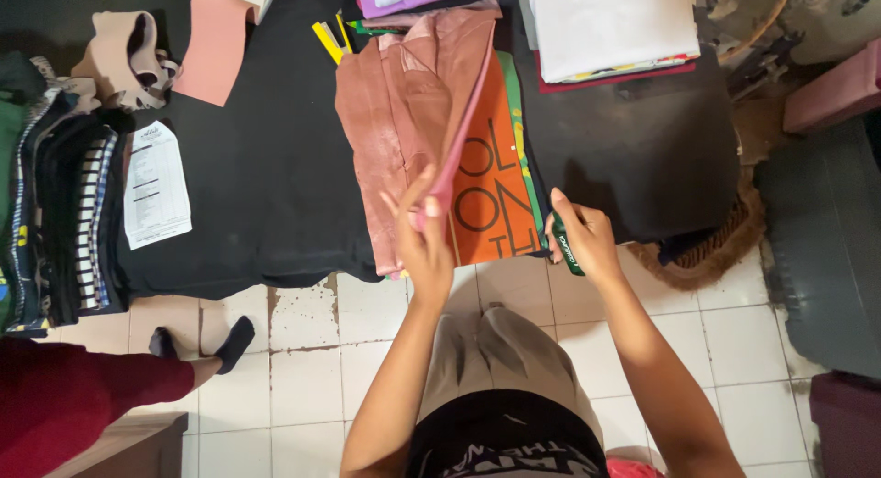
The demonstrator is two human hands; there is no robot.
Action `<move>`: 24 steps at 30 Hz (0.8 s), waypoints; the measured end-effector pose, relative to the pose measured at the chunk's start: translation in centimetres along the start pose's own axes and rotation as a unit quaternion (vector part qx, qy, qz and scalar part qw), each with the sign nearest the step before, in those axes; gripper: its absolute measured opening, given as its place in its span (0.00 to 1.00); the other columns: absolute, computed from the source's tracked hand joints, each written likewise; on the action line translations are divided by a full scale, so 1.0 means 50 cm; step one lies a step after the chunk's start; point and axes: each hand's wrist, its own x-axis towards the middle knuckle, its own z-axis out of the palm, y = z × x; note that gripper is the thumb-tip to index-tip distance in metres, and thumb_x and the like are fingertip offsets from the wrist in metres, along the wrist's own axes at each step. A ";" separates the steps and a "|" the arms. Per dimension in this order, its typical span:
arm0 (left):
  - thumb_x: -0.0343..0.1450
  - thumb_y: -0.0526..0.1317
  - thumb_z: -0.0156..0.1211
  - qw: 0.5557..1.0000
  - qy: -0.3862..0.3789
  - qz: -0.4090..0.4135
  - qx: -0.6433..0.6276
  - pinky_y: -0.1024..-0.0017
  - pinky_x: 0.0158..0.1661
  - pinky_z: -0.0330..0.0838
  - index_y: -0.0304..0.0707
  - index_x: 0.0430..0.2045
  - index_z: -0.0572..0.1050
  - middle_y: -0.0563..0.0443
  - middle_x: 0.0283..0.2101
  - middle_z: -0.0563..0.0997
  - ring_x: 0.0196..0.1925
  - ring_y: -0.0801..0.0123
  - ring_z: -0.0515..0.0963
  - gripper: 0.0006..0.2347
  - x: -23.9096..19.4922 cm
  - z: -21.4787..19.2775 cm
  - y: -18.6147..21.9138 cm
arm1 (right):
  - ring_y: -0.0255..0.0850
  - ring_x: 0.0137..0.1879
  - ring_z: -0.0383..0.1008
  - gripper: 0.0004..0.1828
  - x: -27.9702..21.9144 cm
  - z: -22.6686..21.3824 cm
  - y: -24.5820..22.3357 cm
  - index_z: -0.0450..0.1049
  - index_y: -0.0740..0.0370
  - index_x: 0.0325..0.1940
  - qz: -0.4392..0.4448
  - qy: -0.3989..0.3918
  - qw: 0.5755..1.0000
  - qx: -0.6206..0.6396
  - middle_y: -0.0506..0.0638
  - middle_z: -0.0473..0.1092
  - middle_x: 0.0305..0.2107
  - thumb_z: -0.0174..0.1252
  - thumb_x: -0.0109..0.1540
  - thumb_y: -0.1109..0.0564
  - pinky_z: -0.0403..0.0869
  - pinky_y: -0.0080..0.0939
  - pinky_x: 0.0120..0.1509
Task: The person folds various shirts and pants on a table, smoothing each item and stacking them neatly. They handle t-shirts, button-downs, and trousers one by one, occasionally using a small green bottle to press down on the fabric.
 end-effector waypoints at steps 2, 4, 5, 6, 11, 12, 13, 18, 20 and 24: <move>0.80 0.43 0.52 0.981 -0.112 0.080 0.135 0.59 0.74 0.53 0.33 0.62 0.70 0.44 0.64 0.75 0.69 0.62 0.71 0.17 -0.012 0.014 -0.018 | 0.36 0.16 0.67 0.33 -0.003 -0.005 0.007 0.73 0.66 0.23 0.010 0.022 1.000 0.020 0.50 0.67 0.13 0.52 0.68 0.36 0.67 0.35 0.22; 0.76 0.44 0.57 0.870 -0.254 0.206 0.368 0.47 0.77 0.41 0.41 0.62 0.71 0.48 0.63 0.75 0.69 0.61 0.69 0.19 -0.021 0.039 -0.043 | 0.36 0.15 0.67 0.33 -0.003 -0.013 0.011 0.72 0.66 0.23 0.021 0.045 0.998 0.039 0.51 0.67 0.13 0.51 0.68 0.36 0.67 0.36 0.22; 0.74 0.45 0.57 0.826 -0.280 0.244 0.424 0.49 0.76 0.44 0.38 0.64 0.69 0.44 0.65 0.73 0.70 0.58 0.67 0.22 -0.034 0.052 -0.054 | 0.36 0.15 0.67 0.33 -0.003 -0.019 0.012 0.72 0.66 0.22 0.025 0.057 0.997 0.048 0.51 0.67 0.13 0.51 0.68 0.35 0.67 0.36 0.22; 0.72 0.47 0.58 0.776 -0.305 0.279 0.477 0.52 0.75 0.46 0.34 0.65 0.67 0.41 0.66 0.71 0.72 0.55 0.65 0.26 -0.051 0.063 -0.062 | 0.36 0.15 0.66 0.34 -0.002 -0.024 0.013 0.72 0.66 0.22 0.030 0.068 0.996 0.057 0.50 0.66 0.13 0.51 0.68 0.35 0.67 0.36 0.22; 0.71 0.50 0.58 0.745 -0.312 0.310 0.502 0.57 0.73 0.49 0.32 0.69 0.62 0.39 0.72 0.64 0.74 0.55 0.62 0.32 -0.082 0.066 -0.089 | 0.36 0.18 0.71 0.31 0.029 -0.045 -0.010 0.75 0.64 0.29 0.019 0.034 0.995 0.086 0.50 0.69 0.16 0.50 0.68 0.35 0.70 0.34 0.25; 0.71 0.52 0.59 0.768 -0.315 0.304 0.467 0.56 0.73 0.49 0.30 0.69 0.60 0.37 0.72 0.62 0.75 0.53 0.61 0.33 -0.079 0.065 -0.092 | 0.36 0.19 0.71 0.29 0.038 -0.047 -0.016 0.76 0.64 0.32 0.018 0.023 0.995 0.093 0.49 0.69 0.17 0.50 0.68 0.35 0.71 0.34 0.26; 0.71 0.53 0.60 0.791 -0.319 0.294 0.432 0.55 0.74 0.49 0.28 0.70 0.59 0.36 0.73 0.61 0.75 0.52 0.60 0.35 -0.081 0.063 -0.093 | 0.35 0.21 0.72 0.26 0.047 -0.049 -0.022 0.76 0.63 0.35 0.008 0.009 0.996 0.086 0.49 0.70 0.19 0.53 0.67 0.37 0.72 0.33 0.27; 0.66 0.49 0.64 0.756 -0.343 0.287 0.478 0.59 0.72 0.53 0.35 0.70 0.60 0.41 0.72 0.64 0.73 0.57 0.64 0.36 -0.070 0.053 -0.090 | 0.34 0.28 0.73 0.19 0.092 -0.042 -0.055 0.74 0.67 0.45 -0.081 -0.041 0.995 0.049 0.48 0.70 0.25 0.62 0.66 0.46 0.74 0.34 0.34; 0.66 0.48 0.64 0.775 -0.343 0.270 0.456 0.59 0.72 0.54 0.35 0.70 0.60 0.42 0.71 0.66 0.72 0.56 0.65 0.35 -0.076 0.049 -0.086 | 0.34 0.28 0.72 0.19 0.089 -0.051 -0.055 0.75 0.66 0.46 -0.074 -0.059 0.992 0.077 0.48 0.71 0.24 0.58 0.69 0.45 0.72 0.34 0.34; 0.68 0.47 0.64 0.823 -0.350 0.217 0.391 0.58 0.71 0.56 0.35 0.68 0.62 0.42 0.69 0.68 0.70 0.53 0.68 0.33 -0.061 0.050 -0.080 | 0.35 0.30 0.73 0.18 0.076 -0.084 -0.043 0.75 0.66 0.48 -0.090 -0.087 0.988 0.087 0.48 0.70 0.24 0.55 0.71 0.47 0.72 0.35 0.36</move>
